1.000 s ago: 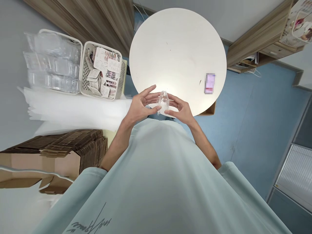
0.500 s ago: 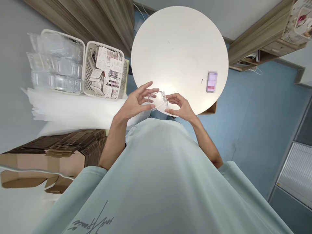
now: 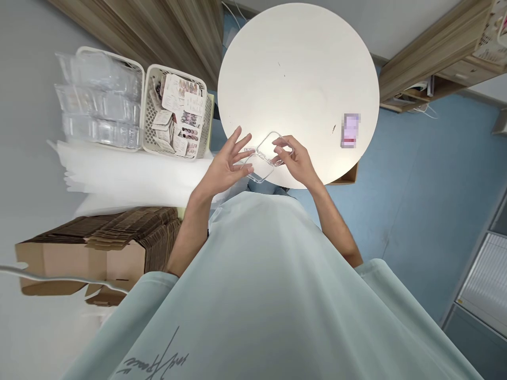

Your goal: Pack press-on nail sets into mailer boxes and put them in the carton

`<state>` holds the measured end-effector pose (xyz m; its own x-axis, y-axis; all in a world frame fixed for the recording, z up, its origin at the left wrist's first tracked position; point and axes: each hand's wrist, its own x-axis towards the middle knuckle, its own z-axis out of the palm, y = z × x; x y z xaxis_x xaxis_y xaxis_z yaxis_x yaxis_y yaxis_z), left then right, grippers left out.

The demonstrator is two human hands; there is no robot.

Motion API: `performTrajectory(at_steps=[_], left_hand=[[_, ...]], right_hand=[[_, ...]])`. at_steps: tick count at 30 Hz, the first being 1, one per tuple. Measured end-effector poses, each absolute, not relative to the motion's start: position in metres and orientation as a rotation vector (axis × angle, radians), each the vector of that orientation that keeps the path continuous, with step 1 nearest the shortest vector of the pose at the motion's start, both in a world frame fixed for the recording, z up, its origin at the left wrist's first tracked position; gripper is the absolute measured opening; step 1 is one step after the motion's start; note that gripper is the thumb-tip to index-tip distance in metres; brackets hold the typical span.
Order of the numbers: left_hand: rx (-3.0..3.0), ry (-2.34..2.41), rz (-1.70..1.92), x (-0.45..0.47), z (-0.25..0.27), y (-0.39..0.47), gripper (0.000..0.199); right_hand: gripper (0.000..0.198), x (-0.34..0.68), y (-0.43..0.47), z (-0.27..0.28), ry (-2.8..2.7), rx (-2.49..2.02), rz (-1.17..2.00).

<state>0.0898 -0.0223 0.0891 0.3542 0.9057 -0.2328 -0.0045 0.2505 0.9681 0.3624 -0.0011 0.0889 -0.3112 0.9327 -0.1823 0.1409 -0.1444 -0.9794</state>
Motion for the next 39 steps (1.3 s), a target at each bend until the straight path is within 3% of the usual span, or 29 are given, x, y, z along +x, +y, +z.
performTrajectory(at_steps=[11, 15, 19, 25, 34, 39], left_hand=[[1.078, 1.131, 0.811, 0.073, 0.07, -0.031, 0.126], [0.953, 1.233, 0.867, 0.053, 0.057, -0.047, 0.125], [0.845, 1.339, 0.927, 0.029, 0.05, -0.062, 0.125], [0.796, 1.452, 0.962, 0.005, 0.055, -0.079, 0.123], [0.779, 1.495, 0.999, -0.009, 0.062, -0.085, 0.121], [0.775, 1.478, 0.983, -0.005, 0.06, -0.081, 0.122]], right_hand=[[0.058, 0.343, 0.033, 0.062, -1.591, -1.26, 1.654], [0.054, 0.336, 0.046, 0.024, -1.624, -1.435, 1.557], [0.037, 0.327, 0.055, -0.028, -1.972, -1.677, 1.386], [0.057, 0.29, 0.06, -0.08, -2.417, -1.953, 1.276], [0.04, 0.267, 0.051, -0.094, -2.534, -2.027, 1.137], [0.042, 0.276, 0.037, -0.091, -2.364, -2.118, 1.216]])
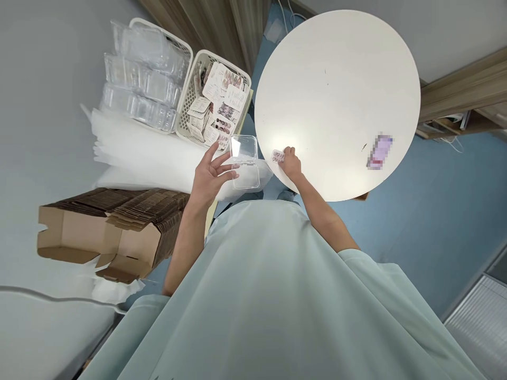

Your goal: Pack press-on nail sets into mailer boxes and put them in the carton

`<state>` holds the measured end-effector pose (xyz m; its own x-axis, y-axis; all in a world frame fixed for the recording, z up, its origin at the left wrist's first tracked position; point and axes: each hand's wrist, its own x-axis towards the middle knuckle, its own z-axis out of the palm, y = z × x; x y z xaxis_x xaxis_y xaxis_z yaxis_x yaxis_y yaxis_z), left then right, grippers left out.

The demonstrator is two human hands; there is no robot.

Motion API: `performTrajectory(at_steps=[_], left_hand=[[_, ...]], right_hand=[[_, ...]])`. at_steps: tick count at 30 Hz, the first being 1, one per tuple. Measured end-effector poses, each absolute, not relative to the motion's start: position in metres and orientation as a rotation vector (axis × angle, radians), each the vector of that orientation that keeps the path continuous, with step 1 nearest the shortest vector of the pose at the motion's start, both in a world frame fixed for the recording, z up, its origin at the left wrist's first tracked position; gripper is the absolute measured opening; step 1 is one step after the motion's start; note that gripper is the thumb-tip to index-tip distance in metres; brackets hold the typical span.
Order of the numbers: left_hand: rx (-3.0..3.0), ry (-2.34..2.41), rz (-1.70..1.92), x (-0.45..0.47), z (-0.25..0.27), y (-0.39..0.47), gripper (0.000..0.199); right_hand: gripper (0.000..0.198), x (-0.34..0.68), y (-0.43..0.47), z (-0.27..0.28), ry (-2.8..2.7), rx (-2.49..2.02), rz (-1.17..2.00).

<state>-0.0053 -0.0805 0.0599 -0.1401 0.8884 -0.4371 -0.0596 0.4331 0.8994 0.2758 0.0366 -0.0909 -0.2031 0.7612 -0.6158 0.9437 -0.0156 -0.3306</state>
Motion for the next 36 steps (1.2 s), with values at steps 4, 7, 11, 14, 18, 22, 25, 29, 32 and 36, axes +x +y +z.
performTrajectory(at_steps=[4, 7, 11, 14, 18, 22, 25, 29, 32, 36], left_hand=[[0.779, 1.442, 0.969, 0.008, 0.058, -0.072, 0.122], [0.808, 1.4, 0.953, 0.024, 0.057, -0.064, 0.121], [0.857, 1.309, 0.905, 0.051, 0.054, -0.052, 0.119], [0.872, 1.248, 0.884, 0.073, 0.053, -0.043, 0.118], [0.878, 1.187, 0.871, 0.1, 0.056, -0.032, 0.116], [0.914, 1.131, 0.844, 0.121, 0.065, -0.024, 0.115], [0.932, 1.095, 0.827, 0.132, 0.073, -0.02, 0.117], [0.939, 1.063, 0.829, 0.14, 0.083, -0.017, 0.121], [0.944, 1.046, 0.827, 0.142, 0.088, -0.018, 0.123], [0.944, 1.039, 0.832, 0.142, 0.089, -0.022, 0.121]], right_hand=[[0.028, 0.303, 0.025, -0.082, 1.965, 1.928, -1.164], [0.024, 0.333, 0.013, -0.066, 1.981, 2.063, -1.257], [0.026, 0.376, -0.007, -0.038, 2.013, 2.234, -1.421], [0.031, 0.405, -0.019, -0.014, 1.999, 2.396, -1.535], [0.046, 0.425, -0.028, 0.029, 2.001, 2.686, -1.669], [0.053, 0.418, -0.035, 0.079, 2.129, 2.672, -1.92], [0.055, 0.409, -0.037, 0.102, 2.176, 2.488, -2.074], [0.052, 0.404, -0.036, 0.108, 2.201, 2.349, -2.085], [0.046, 0.406, -0.037, 0.107, 2.213, 2.305, -2.037], [0.041, 0.405, -0.041, 0.105, 2.25, 2.233, -1.969]])
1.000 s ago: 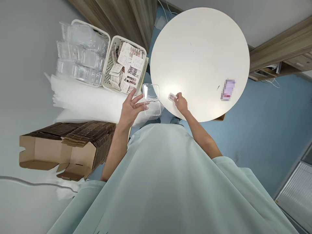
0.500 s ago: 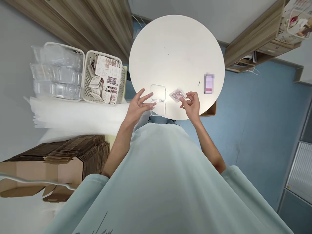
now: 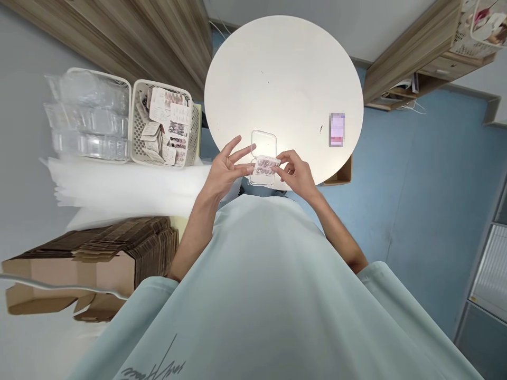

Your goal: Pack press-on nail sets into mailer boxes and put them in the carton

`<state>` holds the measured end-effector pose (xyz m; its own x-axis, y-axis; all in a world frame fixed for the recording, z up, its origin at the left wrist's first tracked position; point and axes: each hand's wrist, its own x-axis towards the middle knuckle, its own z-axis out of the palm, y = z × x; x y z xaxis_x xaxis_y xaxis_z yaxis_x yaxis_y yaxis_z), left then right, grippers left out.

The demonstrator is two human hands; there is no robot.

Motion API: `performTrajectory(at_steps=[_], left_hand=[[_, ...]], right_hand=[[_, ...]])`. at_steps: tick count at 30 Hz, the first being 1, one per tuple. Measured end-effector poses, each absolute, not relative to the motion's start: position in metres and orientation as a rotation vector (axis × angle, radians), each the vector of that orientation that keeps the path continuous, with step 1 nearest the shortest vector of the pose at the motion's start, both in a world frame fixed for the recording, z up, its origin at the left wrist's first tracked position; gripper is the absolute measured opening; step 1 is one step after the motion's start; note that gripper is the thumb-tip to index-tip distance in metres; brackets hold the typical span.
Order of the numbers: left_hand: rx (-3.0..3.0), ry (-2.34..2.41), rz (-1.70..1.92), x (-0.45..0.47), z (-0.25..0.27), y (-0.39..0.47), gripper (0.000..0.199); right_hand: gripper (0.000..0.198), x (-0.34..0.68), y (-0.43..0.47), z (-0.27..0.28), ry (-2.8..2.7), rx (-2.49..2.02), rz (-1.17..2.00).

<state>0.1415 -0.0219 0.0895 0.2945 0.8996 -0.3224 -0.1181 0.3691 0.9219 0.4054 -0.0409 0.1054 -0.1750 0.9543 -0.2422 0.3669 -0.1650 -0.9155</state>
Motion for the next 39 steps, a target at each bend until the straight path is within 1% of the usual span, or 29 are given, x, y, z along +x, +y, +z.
performTrajectory(at_steps=[4, 10, 14, 22, 25, 28, 32, 35, 39], left_hand=[[0.953, 1.048, 0.847, 0.138, 0.088, -0.026, 0.118], [0.959, 1.034, 0.853, 0.133, 0.092, -0.028, 0.115], [0.967, 1.033, 0.851, 0.13, 0.094, -0.028, 0.113], [0.87, 1.036, 0.865, 0.125, 0.086, -0.032, 0.11], [0.842, 1.026, 0.866, 0.123, 0.086, -0.032, 0.106], [0.815, 1.008, 0.863, 0.121, 0.089, -0.032, 0.104], [0.785, 1.001, 0.838, 0.122, 0.095, -0.032, 0.107], [0.761, 0.999, 0.818, 0.123, 0.097, -0.033, 0.105], [0.731, 0.985, 0.801, 0.124, 0.095, -0.035, 0.105]], right_hand=[[0.038, 0.4, -0.045, 0.107, -1.612, -1.509, 1.323], [0.028, 0.393, -0.049, 0.116, -1.759, -1.498, 1.213], [0.026, 0.388, -0.052, 0.118, -1.875, -1.525, 1.134], [0.029, 0.379, -0.059, 0.115, -2.18, -1.654, 0.785], [0.035, 0.382, -0.055, 0.117, -2.068, -1.636, 0.756], [0.05, 0.39, -0.038, 0.117, -1.734, -1.649, 0.82], [0.067, 0.394, -0.008, 0.111, -1.394, -1.62, 1.125], [0.071, 0.387, 0.007, 0.106, -1.276, -1.563, 1.313], [0.068, 0.378, 0.012, 0.1, -1.222, -1.534, 1.345]])
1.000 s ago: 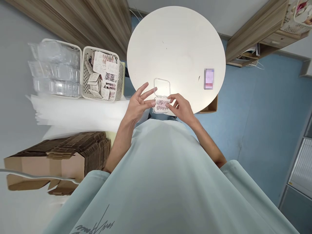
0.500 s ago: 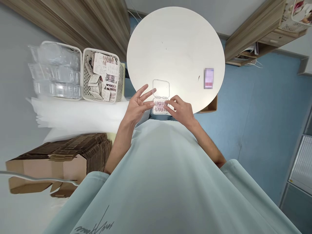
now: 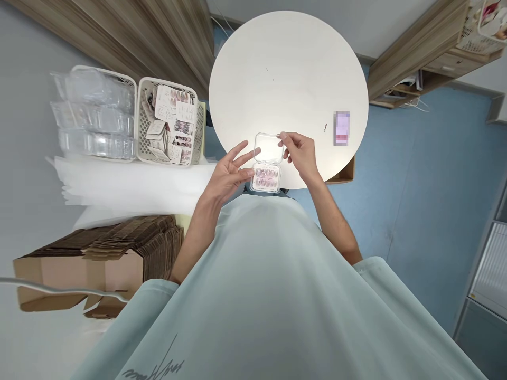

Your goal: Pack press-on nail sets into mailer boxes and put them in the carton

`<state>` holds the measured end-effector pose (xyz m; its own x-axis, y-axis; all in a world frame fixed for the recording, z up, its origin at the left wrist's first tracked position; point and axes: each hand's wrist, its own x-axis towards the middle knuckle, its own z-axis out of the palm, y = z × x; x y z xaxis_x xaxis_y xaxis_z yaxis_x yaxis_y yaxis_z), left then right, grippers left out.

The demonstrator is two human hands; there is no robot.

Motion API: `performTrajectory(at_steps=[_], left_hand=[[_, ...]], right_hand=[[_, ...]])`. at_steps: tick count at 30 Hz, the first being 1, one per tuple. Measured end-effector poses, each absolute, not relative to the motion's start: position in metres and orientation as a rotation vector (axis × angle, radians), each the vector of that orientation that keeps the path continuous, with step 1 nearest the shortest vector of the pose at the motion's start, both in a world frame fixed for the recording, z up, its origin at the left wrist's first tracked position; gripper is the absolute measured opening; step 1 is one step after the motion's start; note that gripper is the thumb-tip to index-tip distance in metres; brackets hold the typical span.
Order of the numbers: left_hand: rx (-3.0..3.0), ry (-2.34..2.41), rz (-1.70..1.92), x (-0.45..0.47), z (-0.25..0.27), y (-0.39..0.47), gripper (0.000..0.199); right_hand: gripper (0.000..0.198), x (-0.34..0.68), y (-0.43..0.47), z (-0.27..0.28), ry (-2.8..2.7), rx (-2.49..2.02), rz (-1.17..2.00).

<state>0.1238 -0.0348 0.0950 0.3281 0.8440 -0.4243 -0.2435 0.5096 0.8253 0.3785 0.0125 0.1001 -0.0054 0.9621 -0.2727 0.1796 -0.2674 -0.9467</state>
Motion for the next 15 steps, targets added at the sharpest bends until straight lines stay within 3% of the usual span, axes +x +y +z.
performTrajectory(at_steps=[8, 15], left_hand=[[0.68, 1.001, 0.817, 0.124, 0.094, -0.035, 0.101], [0.671, 1.002, 0.866, 0.125, 0.103, -0.029, 0.099]], right_hand=[[0.061, 0.386, 0.008, 0.119, -1.359, -1.414, 1.259], [0.042, 0.394, -0.022, 0.156, -1.515, -1.308, 1.217]])
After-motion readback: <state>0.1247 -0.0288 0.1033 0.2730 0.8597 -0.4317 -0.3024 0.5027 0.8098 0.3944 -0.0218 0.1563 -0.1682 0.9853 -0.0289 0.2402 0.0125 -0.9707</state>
